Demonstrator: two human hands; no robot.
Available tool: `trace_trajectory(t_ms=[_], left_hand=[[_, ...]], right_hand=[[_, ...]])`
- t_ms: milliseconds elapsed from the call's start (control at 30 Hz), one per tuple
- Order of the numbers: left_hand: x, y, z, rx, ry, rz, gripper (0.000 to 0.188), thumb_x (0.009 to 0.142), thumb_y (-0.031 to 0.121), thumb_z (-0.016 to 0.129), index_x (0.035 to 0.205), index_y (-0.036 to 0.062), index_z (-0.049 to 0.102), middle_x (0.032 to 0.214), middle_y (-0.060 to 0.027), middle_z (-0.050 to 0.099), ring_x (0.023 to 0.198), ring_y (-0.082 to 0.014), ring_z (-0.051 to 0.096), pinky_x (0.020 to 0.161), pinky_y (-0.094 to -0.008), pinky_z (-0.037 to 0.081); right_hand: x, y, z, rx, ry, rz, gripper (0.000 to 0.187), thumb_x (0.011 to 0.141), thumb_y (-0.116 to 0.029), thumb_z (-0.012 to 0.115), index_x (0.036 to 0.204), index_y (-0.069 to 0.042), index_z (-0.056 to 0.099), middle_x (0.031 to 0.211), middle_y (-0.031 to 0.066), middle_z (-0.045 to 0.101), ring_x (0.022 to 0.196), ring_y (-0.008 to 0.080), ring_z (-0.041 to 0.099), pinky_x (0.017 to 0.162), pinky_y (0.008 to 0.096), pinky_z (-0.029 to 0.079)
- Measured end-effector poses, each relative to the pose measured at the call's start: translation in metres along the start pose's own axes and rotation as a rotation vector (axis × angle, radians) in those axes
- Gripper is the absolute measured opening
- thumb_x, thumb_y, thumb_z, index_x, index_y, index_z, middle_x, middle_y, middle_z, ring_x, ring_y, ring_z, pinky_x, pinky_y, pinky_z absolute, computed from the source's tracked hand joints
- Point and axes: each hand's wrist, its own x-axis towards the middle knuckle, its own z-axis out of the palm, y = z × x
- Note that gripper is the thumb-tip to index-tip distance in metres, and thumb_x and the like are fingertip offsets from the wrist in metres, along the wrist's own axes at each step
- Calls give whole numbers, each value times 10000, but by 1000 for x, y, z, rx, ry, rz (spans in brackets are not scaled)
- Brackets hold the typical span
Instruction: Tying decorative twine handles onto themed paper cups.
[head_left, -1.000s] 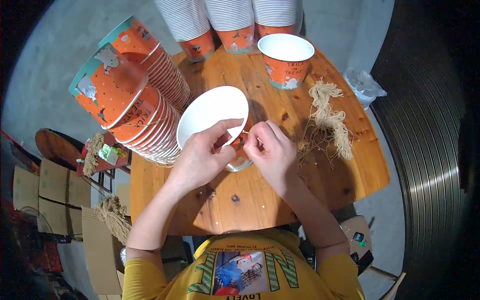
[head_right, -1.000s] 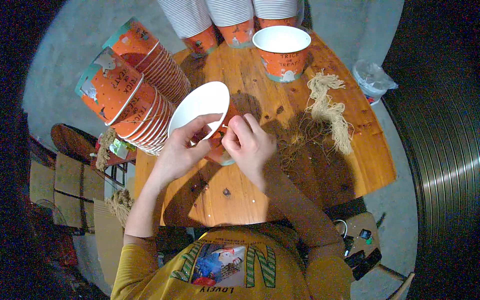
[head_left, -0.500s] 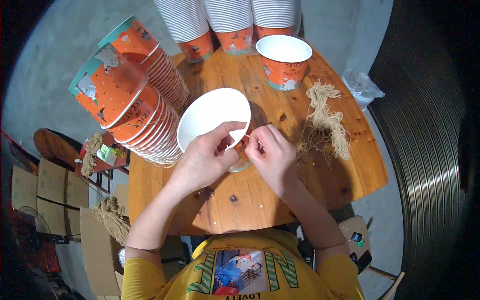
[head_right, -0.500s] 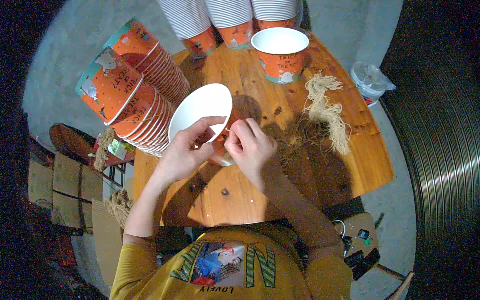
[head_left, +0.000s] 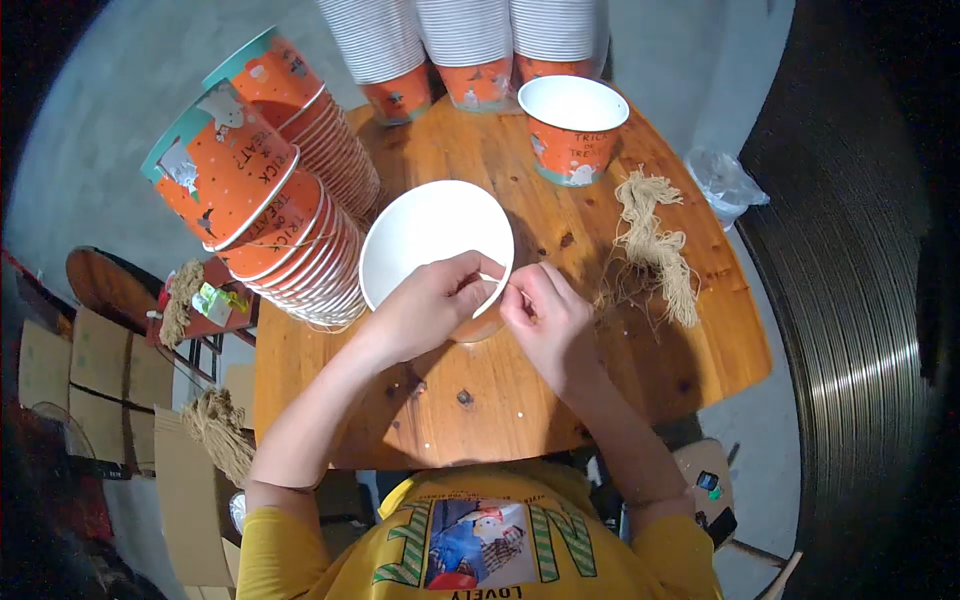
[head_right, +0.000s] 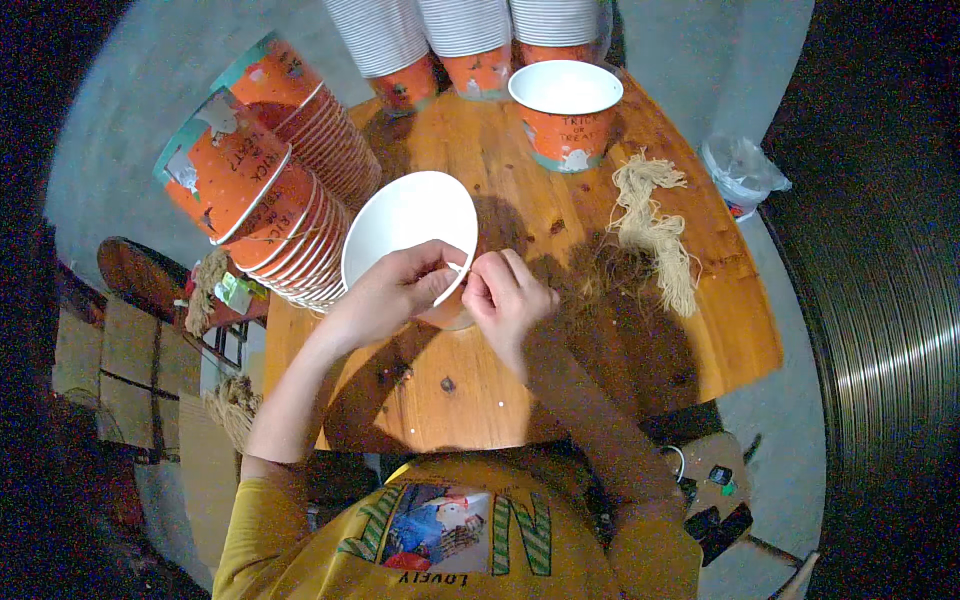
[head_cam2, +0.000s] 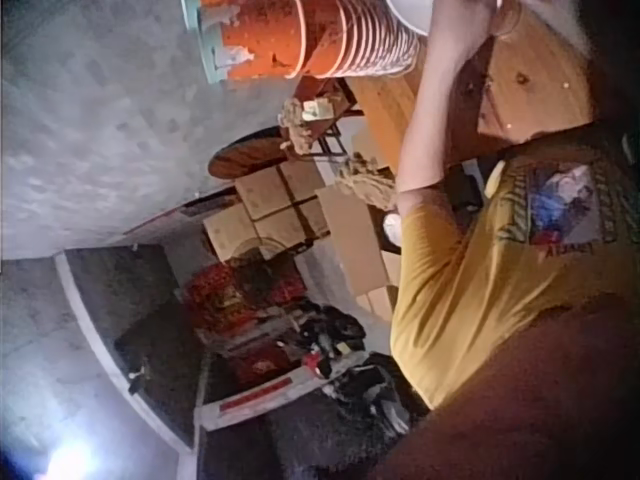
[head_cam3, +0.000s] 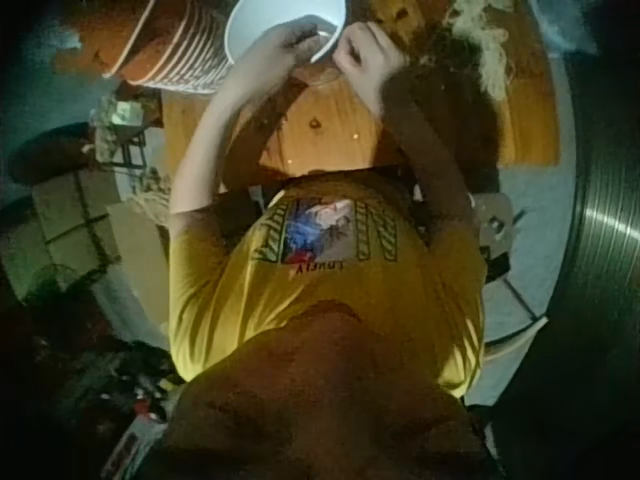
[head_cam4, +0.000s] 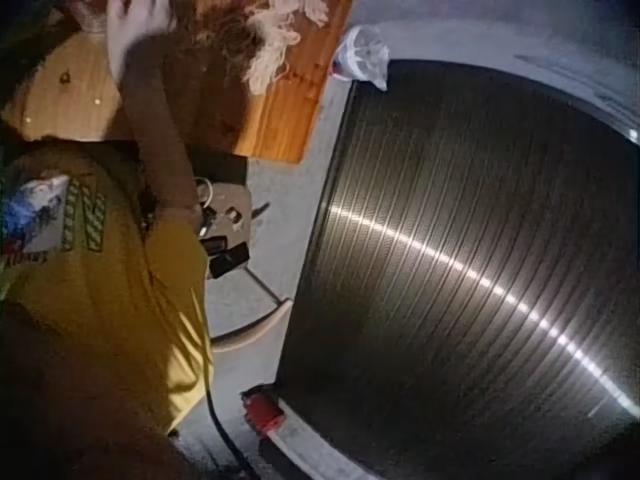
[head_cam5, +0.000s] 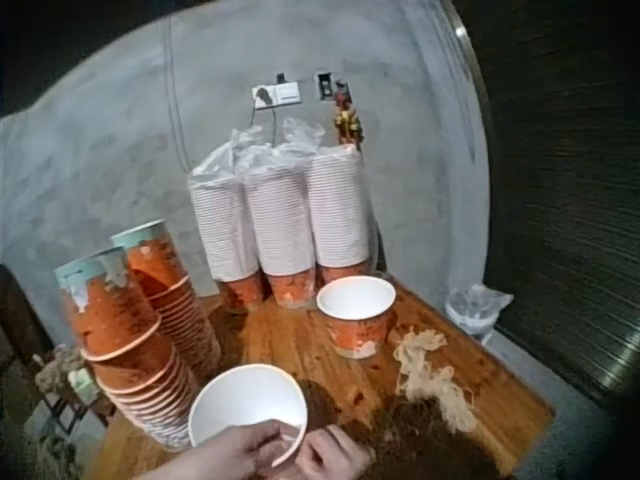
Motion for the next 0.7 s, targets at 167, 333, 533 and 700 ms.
trace_trajectory(t_ms=[167, 333, 533, 700], left_hand=[[10, 2, 2, 29, -77, -70, 91, 940, 113, 504, 967, 30, 529, 793, 2, 522, 769, -67, 454, 692, -229, 412], [18, -3, 4, 65, 8, -13, 116, 903, 139, 515, 910, 24, 525, 750, -34, 542, 707, -97, 485, 648, -256, 420], [25, 9, -10, -542, 76, -174, 59, 878, 122, 491, 846, 72, 487, 807, -47, 615, 691, -92, 566, 611, -221, 452], [32, 1, -5, -829, -55, -206, 70, 896, 115, 510, 900, 50, 486, 855, -86, 621, 733, -126, 597, 686, -248, 498]], right_hand=[[1, -1, -5, 6, -47, 21, 127, 749, -41, 627, 777, -88, 512, 715, 89, 526, 593, 298, 581, 498, 382, 472], [2, 8, -10, 68, -89, 67, 103, 786, -50, 628, 823, -78, 536, 720, 96, 557, 583, 277, 585, 521, 368, 469], [5, 17, -29, 214, -312, 291, 34, 845, -69, 624, 847, -48, 598, 615, -31, 493, 543, 43, 447, 492, 213, 374], [21, 6, -47, 416, -519, 694, 127, 844, -167, 639, 825, -51, 590, 626, 8, 550, 555, 82, 520, 523, 255, 423]])
